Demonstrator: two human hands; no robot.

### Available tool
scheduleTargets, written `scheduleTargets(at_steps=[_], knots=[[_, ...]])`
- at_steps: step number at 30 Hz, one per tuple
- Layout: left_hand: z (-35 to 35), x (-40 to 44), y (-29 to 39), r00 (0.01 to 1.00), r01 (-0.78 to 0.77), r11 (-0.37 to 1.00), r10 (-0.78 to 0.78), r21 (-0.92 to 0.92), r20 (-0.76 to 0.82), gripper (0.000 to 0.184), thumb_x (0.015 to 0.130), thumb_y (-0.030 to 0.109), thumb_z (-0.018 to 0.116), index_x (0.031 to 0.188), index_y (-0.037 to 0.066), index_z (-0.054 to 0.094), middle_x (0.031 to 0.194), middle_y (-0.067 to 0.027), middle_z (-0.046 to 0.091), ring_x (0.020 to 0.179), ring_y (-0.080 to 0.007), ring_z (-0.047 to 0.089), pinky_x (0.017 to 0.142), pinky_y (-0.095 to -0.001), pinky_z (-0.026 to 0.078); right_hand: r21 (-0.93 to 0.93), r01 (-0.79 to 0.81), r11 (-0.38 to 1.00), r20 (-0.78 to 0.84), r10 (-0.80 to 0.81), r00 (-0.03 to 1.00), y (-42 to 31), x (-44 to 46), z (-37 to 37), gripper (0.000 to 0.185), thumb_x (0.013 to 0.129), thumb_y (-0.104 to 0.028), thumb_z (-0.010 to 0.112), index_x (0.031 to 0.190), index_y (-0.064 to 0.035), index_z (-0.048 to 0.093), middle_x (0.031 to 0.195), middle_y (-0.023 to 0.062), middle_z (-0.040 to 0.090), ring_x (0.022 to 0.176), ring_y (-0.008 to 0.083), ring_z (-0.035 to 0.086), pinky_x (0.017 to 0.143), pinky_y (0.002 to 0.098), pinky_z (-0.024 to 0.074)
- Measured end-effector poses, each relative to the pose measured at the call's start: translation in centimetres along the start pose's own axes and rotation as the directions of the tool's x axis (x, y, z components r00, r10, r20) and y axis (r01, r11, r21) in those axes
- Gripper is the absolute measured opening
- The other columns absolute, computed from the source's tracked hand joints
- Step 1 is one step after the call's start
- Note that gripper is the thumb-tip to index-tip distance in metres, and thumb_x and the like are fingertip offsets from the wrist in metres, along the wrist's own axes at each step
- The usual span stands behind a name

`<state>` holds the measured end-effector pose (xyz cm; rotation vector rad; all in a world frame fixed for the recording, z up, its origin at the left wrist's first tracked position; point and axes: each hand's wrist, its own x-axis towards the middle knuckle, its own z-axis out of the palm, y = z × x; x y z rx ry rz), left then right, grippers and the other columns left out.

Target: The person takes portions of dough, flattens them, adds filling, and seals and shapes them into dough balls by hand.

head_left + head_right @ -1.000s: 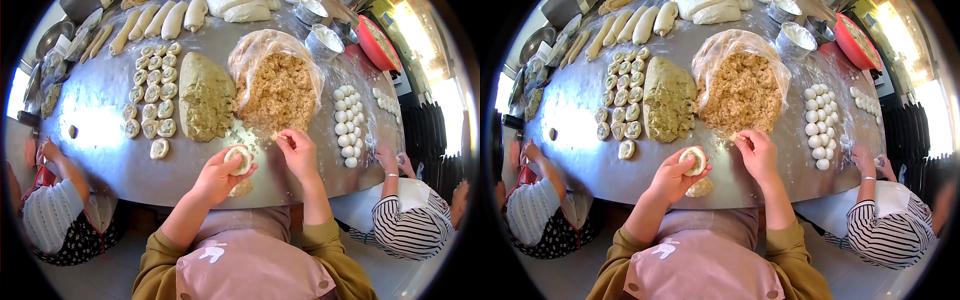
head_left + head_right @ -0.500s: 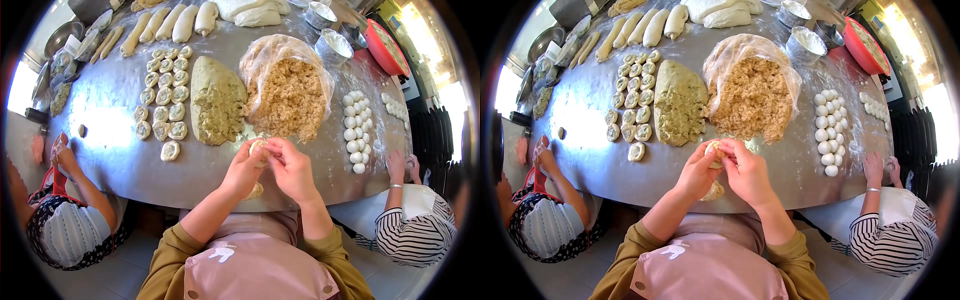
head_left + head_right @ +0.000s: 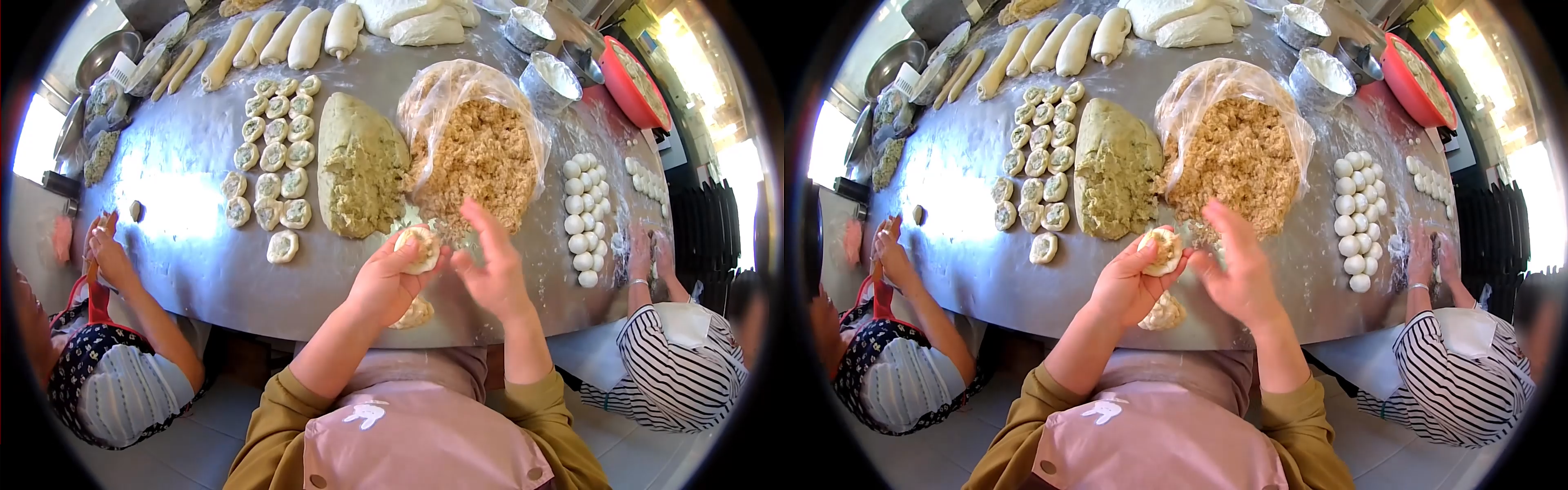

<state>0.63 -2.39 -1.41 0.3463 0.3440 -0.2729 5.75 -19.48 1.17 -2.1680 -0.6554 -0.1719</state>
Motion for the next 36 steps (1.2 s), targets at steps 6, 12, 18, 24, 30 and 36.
scheduleTargets(at_steps=[6,12,18,24,30,36], knots=[[0.5,-0.8,0.0,0.998,0.046,0.998,-0.047,0.043,0.029,0.036,0.1,0.017,0.045,0.133,0.001,0.041,0.123,-0.014,0.054,0.115,-0.028,0.055,0.096,-0.0398,0.048,0.024,0.18,0.983,0.02,-0.18,0.983,-0.6,-0.6,1.7,0.06,0.083,-0.043,0.067,0.124,-0.0018,0.054,0.119,0.015,0.056,0.116,0.0371,0.048,0.1,0.0463,0.0367],[-0.5,-0.5,-0.8,0.996,-0.076,0.938,0.088,0.339,-0.022,0.033,0.099,0.017,0.049,0.127,0.001,0.046,0.118,-0.013,0.057,0.111,-0.0246,0.057,0.093,-0.0369,0.049,0.026,0.174,0.984,-0.006,-0.174,0.985,0.0,-0.4,1.7,0.027,0.078,-0.007,0.071,0.105,-0.009,0.065,0.091,0.0068,0.061,0.09,0.0291,0.058,0.08,0.0404,0.0471],[0.2,-0.8,-0.2,0.999,-0.003,0.989,0.01,0.151,-0.041,0.032,0.099,0.017,0.048,0.126,0.0,0.047,0.117,-0.0136,0.057,0.11,-0.0272,0.058,0.095,-0.0396,0.048,-0.193,0.012,0.981,-0.227,-0.056,0.972,1.8,0.6,0.1,0.035,0.082,-0.011,0.069,0.116,-0.0063,0.061,0.108,0.0137,0.063,0.1,0.0326,0.058,0.086,0.0381,0.0482],[1.5,-1.1,-0.3,0.999,-0.015,0.99,0.021,0.142,-0.043,0.033,0.1,0.02,0.045,0.127,0.001,0.046,0.116,-0.0124,0.058,0.107,-0.0245,0.059,0.09,-0.041,0.052,-0.024,0.275,0.961,0.084,-0.272,0.958,-1.2,-1.6,2.3,0.061,0.085,-0.039,0.064,0.127,0.0015,0.048,0.129,0.0191,0.053,0.12,0.0374,0.049,0.101,0.0439,0.039],[-0.1,-1.4,-0.7,0.998,0.049,0.95,-0.057,0.308,0.016,0.032,0.099,0.011,0.045,0.129,0.003,0.045,0.118,-0.0098,0.057,0.105,-0.0207,0.059,0.083,-0.0327,0.052,-0.127,0.321,0.938,0.027,-0.32,0.947,-1.0,-1.5,3.5,0.057,0.09,-0.051,0.051,0.119,-0.0013,0.052,0.126,0.0159,0.057,0.125,0.0371,0.047,0.104,0.0478,0.0347],[1.5,-1.8,-1.3,0.999,0.046,0.982,-0.046,0.185,-0.003,0.037,0.098,0.011,0.045,0.134,0.006,0.039,0.128,-0.0108,0.05,0.115,-0.0214,0.053,0.094,-0.0335,0.047,-0.055,0.254,0.966,-0.06,-0.257,0.964,-1.5,-1.4,4.4,0.051,0.099,-0.049,0.032,0.107,-0.0059,0.058,0.116,0.0117,0.064,0.128,0.038,0.044,0.107,0.049,0.0261]])
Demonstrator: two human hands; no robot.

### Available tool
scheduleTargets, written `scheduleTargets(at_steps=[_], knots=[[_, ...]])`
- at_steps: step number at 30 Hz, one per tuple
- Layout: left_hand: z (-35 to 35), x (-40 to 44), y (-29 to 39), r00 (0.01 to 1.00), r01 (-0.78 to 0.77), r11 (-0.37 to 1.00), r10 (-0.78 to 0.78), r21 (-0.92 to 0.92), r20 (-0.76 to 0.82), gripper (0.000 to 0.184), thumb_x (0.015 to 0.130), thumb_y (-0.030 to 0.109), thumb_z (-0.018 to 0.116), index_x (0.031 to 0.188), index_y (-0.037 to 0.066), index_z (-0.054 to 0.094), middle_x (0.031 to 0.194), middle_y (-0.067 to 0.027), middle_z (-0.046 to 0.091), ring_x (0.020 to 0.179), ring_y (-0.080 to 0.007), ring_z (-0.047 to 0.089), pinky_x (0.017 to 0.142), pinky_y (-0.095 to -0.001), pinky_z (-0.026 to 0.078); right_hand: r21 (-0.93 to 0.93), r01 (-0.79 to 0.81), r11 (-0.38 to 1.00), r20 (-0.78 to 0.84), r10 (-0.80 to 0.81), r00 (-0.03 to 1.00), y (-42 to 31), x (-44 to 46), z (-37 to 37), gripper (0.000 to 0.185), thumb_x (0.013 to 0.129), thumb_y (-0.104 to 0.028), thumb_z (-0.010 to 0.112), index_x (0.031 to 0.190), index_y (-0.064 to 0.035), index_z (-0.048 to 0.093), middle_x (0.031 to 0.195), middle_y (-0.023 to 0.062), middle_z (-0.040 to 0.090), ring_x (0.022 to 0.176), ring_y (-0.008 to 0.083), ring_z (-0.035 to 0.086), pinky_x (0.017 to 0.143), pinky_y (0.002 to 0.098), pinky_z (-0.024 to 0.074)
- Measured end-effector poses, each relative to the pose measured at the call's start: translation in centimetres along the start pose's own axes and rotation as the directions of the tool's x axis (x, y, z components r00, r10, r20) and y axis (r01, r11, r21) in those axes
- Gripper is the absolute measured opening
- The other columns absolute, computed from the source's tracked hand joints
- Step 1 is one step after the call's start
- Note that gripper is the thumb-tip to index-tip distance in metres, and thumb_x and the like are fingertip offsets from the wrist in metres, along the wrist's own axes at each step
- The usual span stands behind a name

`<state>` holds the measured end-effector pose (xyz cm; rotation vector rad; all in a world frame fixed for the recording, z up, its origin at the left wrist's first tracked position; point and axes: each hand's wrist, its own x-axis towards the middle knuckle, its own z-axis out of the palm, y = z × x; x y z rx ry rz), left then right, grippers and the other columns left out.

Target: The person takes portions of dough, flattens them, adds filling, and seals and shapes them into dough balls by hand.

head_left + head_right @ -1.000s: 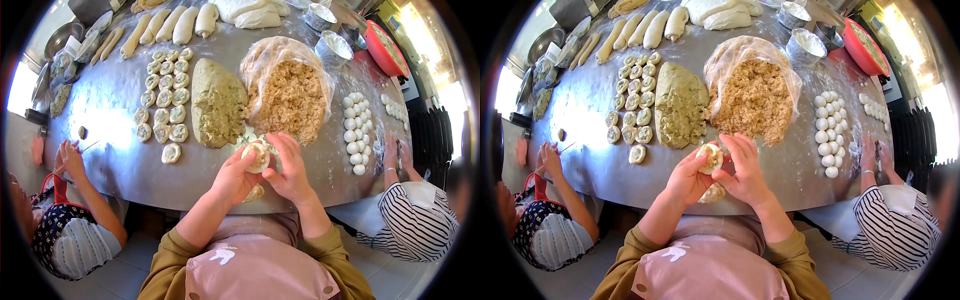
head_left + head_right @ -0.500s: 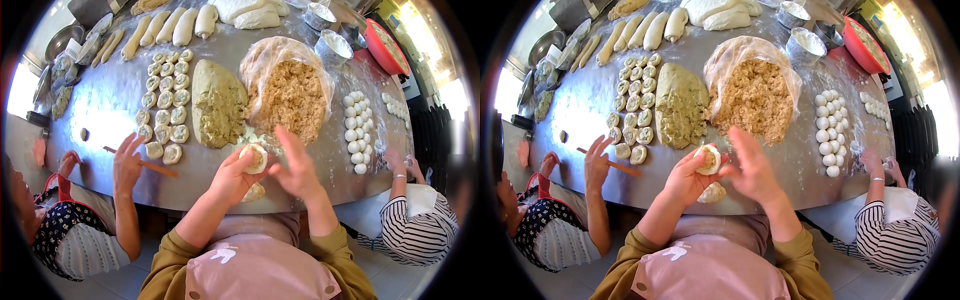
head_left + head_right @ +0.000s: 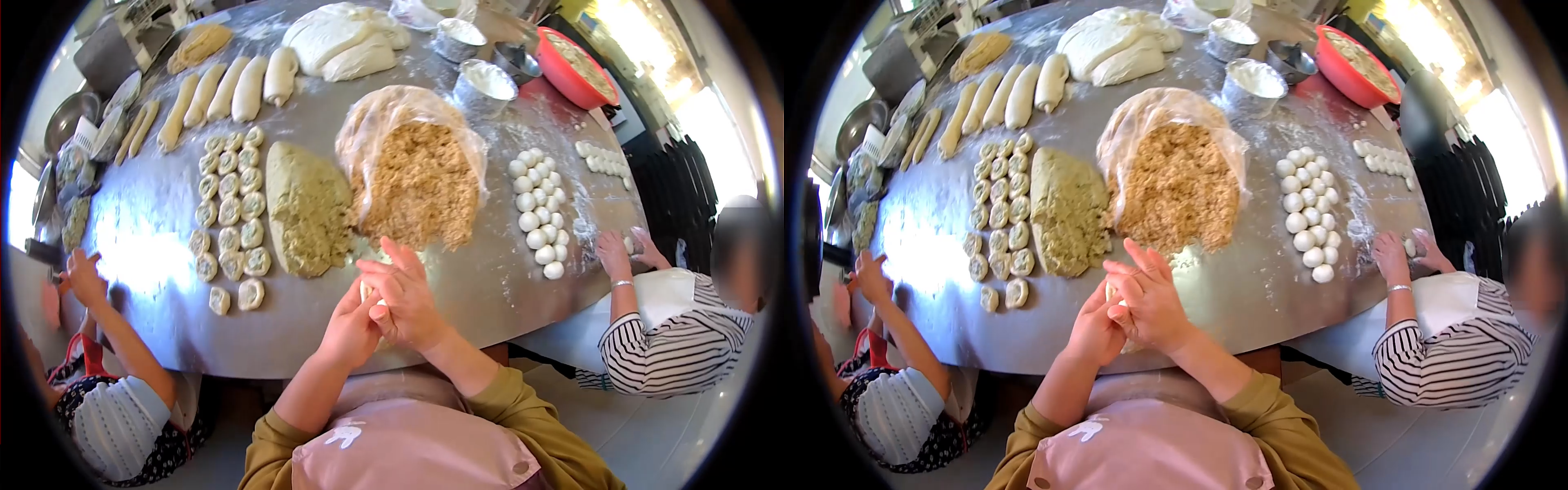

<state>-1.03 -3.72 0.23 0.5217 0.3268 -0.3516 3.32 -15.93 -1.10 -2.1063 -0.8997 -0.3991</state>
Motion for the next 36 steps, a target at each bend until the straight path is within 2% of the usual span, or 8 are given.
scheduleTargets(at_steps=[3,10,15,21,24,27,31,36], knots=[[0.2,-0.4,0.2,0.992,0.073,0.966,-0.045,-0.247,0.114,0.031,0.098,0.01,0.042,0.128,0.008,0.046,0.127,-0.0098,0.05,0.118,-0.0207,0.05,0.099,-0.0344,0.042,0.059,-0.04,0.997,-0.042,0.042,0.998,-0.2,0.1,-0.3,0.038,0.1,-0.038,0.037,0.106,-0.0069,0.059,0.115,0.0104,0.065,0.131,0.0365,0.041,0.108,0.0494,0.0237],[-2.6,0.9,-1.2,0.975,-0.22,0.962,0.212,0.162,0.061,0.033,0.098,0.012,0.038,0.129,0.003,0.044,0.127,-0.0124,0.052,0.118,-0.0249,0.052,0.101,-0.0365,0.043,0.055,-0.05,0.997,-0.179,0.059,0.982,-1.6,0.3,1.7,0.015,0.093,-0.014,0.055,0.105,-0.0067,0.061,0.109,0.0086,0.067,0.126,0.0341,0.048,0.109,0.0445,0.0301],[1.7,-0.3,-1.1,0.939,-0.342,0.924,0.342,0.169,0.031,0.042,0.102,0.022,0.036,0.139,0.001,0.034,0.135,-0.0109,0.046,0.122,-0.0235,0.05,0.101,-0.0341,0.042,0.635,-0.36,0.683,-0.121,0.549,0.827,-1.2,0.9,2.3,0.028,0.1,-0.023,0.046,0.112,-0.0003,0.058,0.109,0.013,0.067,0.121,0.0262,0.052,0.103,0.0357,0.0392],[-1.2,0.0,-0.2,0.712,-0.544,0.314,0.663,0.778,0.231,0.038,0.099,0.033,0.049,0.115,0.0,0.058,0.113,-0.0118,0.06,0.097,-0.0199,0.058,0.085,-0.0297,0.046,0.818,-0.381,0.431,0.133,0.502,0.855,-3.4,1.1,1.4,0.077,0.099,-0.053,0.031,0.144,0.0084,0.022,0.149,0.0216,0.029,0.139,0.0241,0.026,0.113,0.0357,0.0191],[-1.2,0.1,-0.3,0.611,-0.548,0.093,0.723,0.832,0.321,0.051,0.099,0.045,0.041,0.1,0.002,0.068,0.11,-0.0131,0.06,0.097,-0.0227,0.053,0.087,-0.0325,0.04,0.837,-0.427,0.341,0.195,0.544,0.816,-4.9,0.9,2.1,0.071,0.097,-0.054,0.04,0.138,0.0041,0.037,0.146,0.0249,0.031,0.141,0.026,0.021,0.114,0.0361,0.0152],[-1.3,0.0,0.0,0.645,-0.565,0.008,0.627,0.825,0.436,0.08,0.096,0.063,0.016,0.119,0.002,0.062,0.136,-0.0171,0.045,0.129,-0.03,0.033,0.106,-0.0406,0.024,0.793,-0.518,0.32,0.269,0.579,0.77,-4.8,1.0,1.4,0.051,0.097,-0.049,0.046,0.106,0.0009,0.051,0.115,0.0177,0.056,0.109,0.0196,0.052,0.092,0.0319,0.0408],[-1.3,-0.6,-0.2,0.766,-0.536,0.15,0.501,0.831,0.403,0.094,0.088,0.073,0.01,0.149,0.002,0.017,0.157,-0.0158,0.001,0.141,-0.0302,0.013,0.112,-0.0419,0.017,0.59,-0.714,0.378,0.399,0.632,0.664,-2.6,0.2,1.2,0.037,0.1,-0.035,0.046,0.105,-0.0006,0.059,0.1,0.009,0.067,0.088,0.013,0.06,0.075,0.0284,0.0486],[-1.1,-0.6,0.3,0.868,-0.493,0.63,0.405,0.6,0.288,0.119,0.072,0.085,0.035,0.15,0.003,-0.003,0.157,-0.014,0.001,0.143,-0.0278,0.008,0.115,-0.0426,0.011,0.446,-0.607,0.657,0.253,0.558,0.79,-1.2,0.2,-0.8,0.028,0.1,-0.023,0.046,0.113,-0.0015,0.056,0.108,0.0145,0.064,0.099,0.0198,0.061,0.082,0.0306,0.0485]])
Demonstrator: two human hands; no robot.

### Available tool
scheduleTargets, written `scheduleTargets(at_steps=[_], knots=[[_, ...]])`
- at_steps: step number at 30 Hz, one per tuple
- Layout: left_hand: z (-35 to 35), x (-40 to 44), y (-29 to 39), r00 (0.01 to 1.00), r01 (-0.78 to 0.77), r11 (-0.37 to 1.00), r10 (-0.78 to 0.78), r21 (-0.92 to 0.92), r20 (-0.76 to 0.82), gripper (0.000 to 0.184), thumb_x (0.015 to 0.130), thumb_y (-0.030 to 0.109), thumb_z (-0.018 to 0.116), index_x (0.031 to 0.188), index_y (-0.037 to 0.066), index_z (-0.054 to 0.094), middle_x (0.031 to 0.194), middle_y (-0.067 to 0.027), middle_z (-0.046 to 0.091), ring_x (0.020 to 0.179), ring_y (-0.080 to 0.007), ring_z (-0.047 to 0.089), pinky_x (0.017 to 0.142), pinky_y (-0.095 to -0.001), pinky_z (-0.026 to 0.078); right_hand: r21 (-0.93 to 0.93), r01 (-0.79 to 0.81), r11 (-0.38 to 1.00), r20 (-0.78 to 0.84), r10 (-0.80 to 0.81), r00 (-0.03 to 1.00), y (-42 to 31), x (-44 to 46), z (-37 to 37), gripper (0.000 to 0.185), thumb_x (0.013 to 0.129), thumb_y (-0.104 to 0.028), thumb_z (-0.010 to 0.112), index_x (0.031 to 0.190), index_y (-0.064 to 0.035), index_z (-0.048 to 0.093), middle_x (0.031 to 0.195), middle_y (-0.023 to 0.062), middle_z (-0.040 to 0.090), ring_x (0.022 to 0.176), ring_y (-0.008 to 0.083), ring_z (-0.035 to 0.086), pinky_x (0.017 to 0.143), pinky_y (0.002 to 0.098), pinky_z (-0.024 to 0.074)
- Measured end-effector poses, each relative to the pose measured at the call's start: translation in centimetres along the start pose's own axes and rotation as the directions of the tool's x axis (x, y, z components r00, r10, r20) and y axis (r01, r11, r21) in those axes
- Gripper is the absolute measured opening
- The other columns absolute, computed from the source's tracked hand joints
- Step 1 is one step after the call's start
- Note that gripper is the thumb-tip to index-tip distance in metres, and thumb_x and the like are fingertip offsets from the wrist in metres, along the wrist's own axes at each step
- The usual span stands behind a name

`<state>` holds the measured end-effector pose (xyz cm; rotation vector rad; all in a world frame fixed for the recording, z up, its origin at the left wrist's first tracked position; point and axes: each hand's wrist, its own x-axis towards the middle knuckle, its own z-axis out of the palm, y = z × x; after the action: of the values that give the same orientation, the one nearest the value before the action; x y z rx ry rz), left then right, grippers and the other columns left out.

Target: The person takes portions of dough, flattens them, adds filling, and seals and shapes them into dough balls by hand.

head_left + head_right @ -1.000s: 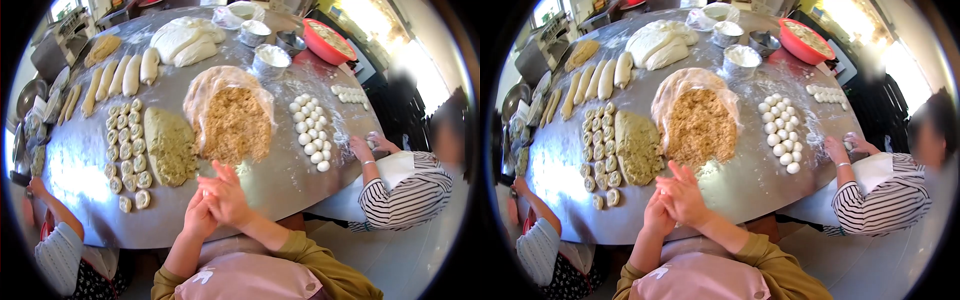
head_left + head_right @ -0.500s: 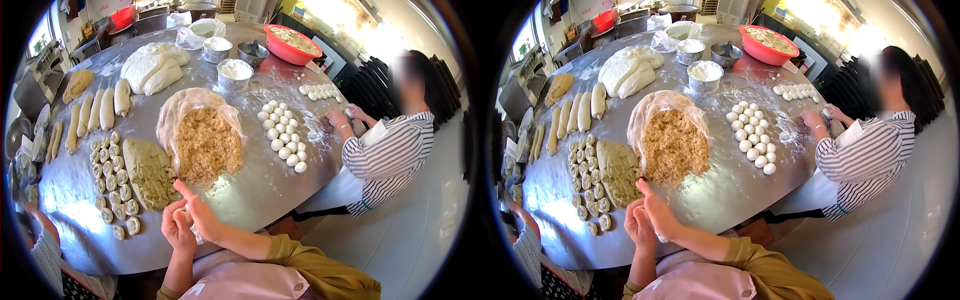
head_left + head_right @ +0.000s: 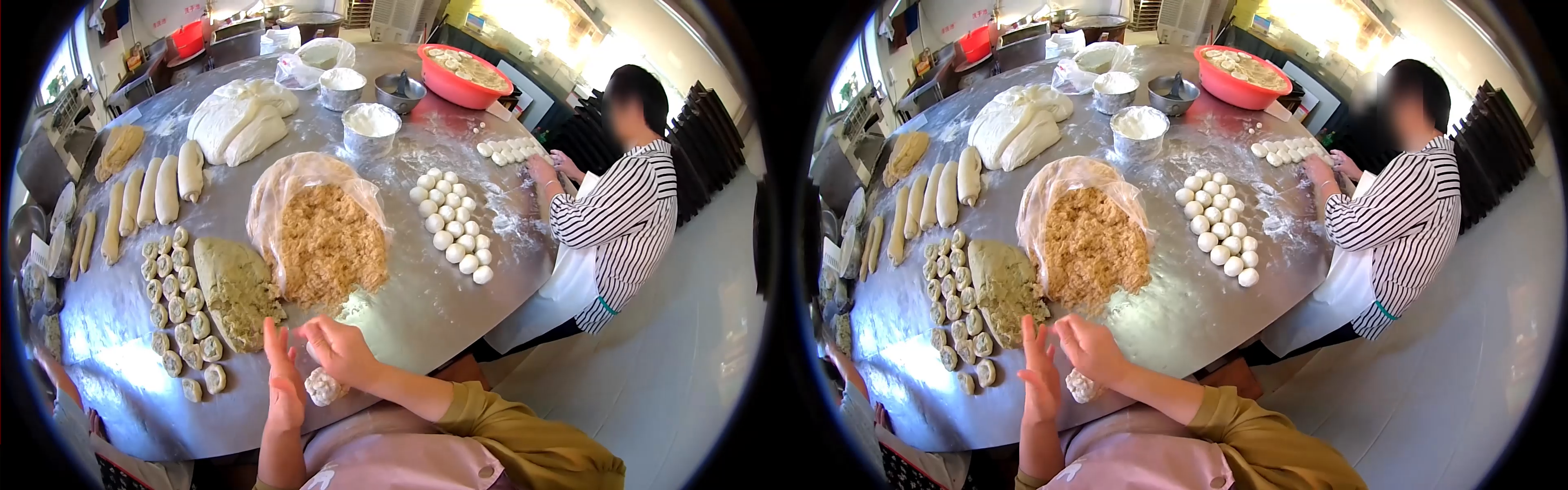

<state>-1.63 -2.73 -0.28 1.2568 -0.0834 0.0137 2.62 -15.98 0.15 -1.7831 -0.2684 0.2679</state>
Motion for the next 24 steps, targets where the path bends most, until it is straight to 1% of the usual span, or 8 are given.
scheduleTargets(at_steps=[2,3,6,12,14,18,22,24], knots=[[-0.3,-0.3,-1.5,0.997,0.004,0.998,0.0,-0.056,0.075,0.12,0.073,0.077,0.051,0.149,0.001,-0.001,0.156,-0.0146,0.007,0.141,-0.0268,0.016,0.114,-0.0412,0.017,-0.166,0.279,0.946,-0.044,-0.29,0.956,0.4,-0.3,1.4,0.033,0.099,-0.02,0.046,0.127,-0.002,0.049,0.124,0.0188,0.057,0.114,0.026,0.058,0.092,0.0328,0.0461],[-0.4,-0.4,-1.8,0.993,0.008,0.997,0.001,-0.082,0.116,0.121,0.073,0.073,0.059,0.149,0.0,0.0,0.156,-0.015,0.01,0.14,-0.0263,0.021,0.113,-0.0404,0.02,-0.059,0.376,0.925,0.092,-0.37,0.924,0.8,-0.2,2.1,0.048,0.099,-0.025,0.044,0.14,-0.0032,0.034,0.144,0.0232,0.036,0.135,0.0353,0.036,0.108,0.0422,0.0314],[-0.9,-0.8,-0.7,0.909,0.135,0.976,-0.191,0.172,0.37,0.11,0.073,0.045,0.078,0.146,-0.001,0.011,0.15,-0.0175,0.02,0.138,-0.0303,0.024,0.109,-0.043,0.028,-0.442,0.319,0.838,0.062,-0.326,0.943,1.0,0.4,1.8,0.055,0.099,-0.035,0.041,0.143,-0.0041,0.03,0.15,0.0237,0.025,0.14,0.0402,0.022,0.112,0.0494,0.0198],[-0.5,-1.2,-0.9,0.896,-0.306,0.744,0.016,0.593,0.443,0.094,0.067,0.014,0.077,0.142,-0.001,0.022,0.14,-0.0222,0.032,0.125,-0.0367,0.041,0.102,-0.0441,0.037,-0.343,0.279,0.897,0.074,-0.27,0.96,0.3,0.3,2.1,0.077,0.095,-0.058,0.036,0.144,0.0,0.026,0.152,0.027,0.016,0.142,0.0412,0.012,0.113,0.0536,0.012],[1.2,-1.7,-1.2,0.982,-0.095,0.796,-0.025,0.598,0.19,0.087,0.066,0.007,0.071,0.14,-0.002,0.025,0.137,-0.0261,0.034,0.121,-0.0421,0.044,0.1,-0.0443,0.039,-0.278,0.289,0.916,0.2,-0.239,0.95,-1.2,-0.8,2.3,0.079,0.094,-0.061,0.034,0.145,-0.0003,0.025,0.152,0.0273,0.015,0.143,0.0403,0.01,0.114,0.0516,0.0118],[2.9,-2.2,1.8,0.96,-0.169,0.685,-0.049,0.709,0.276,0.081,0.068,0.005,0.07,0.138,-0.001,0.03,0.132,-0.0259,0.038,0.12,-0.0433,0.044,0.096,-0.0438,0.043,-0.058,0.018,0.998,-0.149,-0.026,0.988,1.3,2.8,0.8,0.076,0.096,-0.059,0.029,0.146,-0.0023,0.023,0.154,0.0251,0.011,0.145,0.0367,0.004,0.114,0.0518,0.0068],[0.5,-0.3,-2.0,0.994,0.029,0.777,-0.087,0.628,0.063,0.041,0.08,0.008,0.063,0.119,-0.001,0.052,0.112,-0.0163,0.056,0.104,-0.0312,0.057,0.081,-0.0406,0.049,0.001,0.073,0.997,0.053,-0.073,0.996,-1.5,-0.7,2.6,0.067,0.099,-0.054,0.027,0.146,-0.0056,0.027,0.155,0.0188,0.011,0.145,0.035,0.001,0.115,0.0459,0.0045],[0.2,0.6,-0.4,0.993,0.119,0.821,-0.104,0.558,-0.06,0.024,0.084,0.009,0.061,0.106,-0.001,0.061,0.1,-0.0125,0.062,0.094,-0.027,0.061,0.075,-0.0382,0.05,0.023,0.19,0.981,-0.003,-0.19,0.982,-0.4,-1.0,3.2,0.052,0.097,-0.037,0.048,0.138,-0.0062,0.04,0.148,0.0192,0.028,0.141,0.0389,0.017,0.113,0.0456,0.0194]])
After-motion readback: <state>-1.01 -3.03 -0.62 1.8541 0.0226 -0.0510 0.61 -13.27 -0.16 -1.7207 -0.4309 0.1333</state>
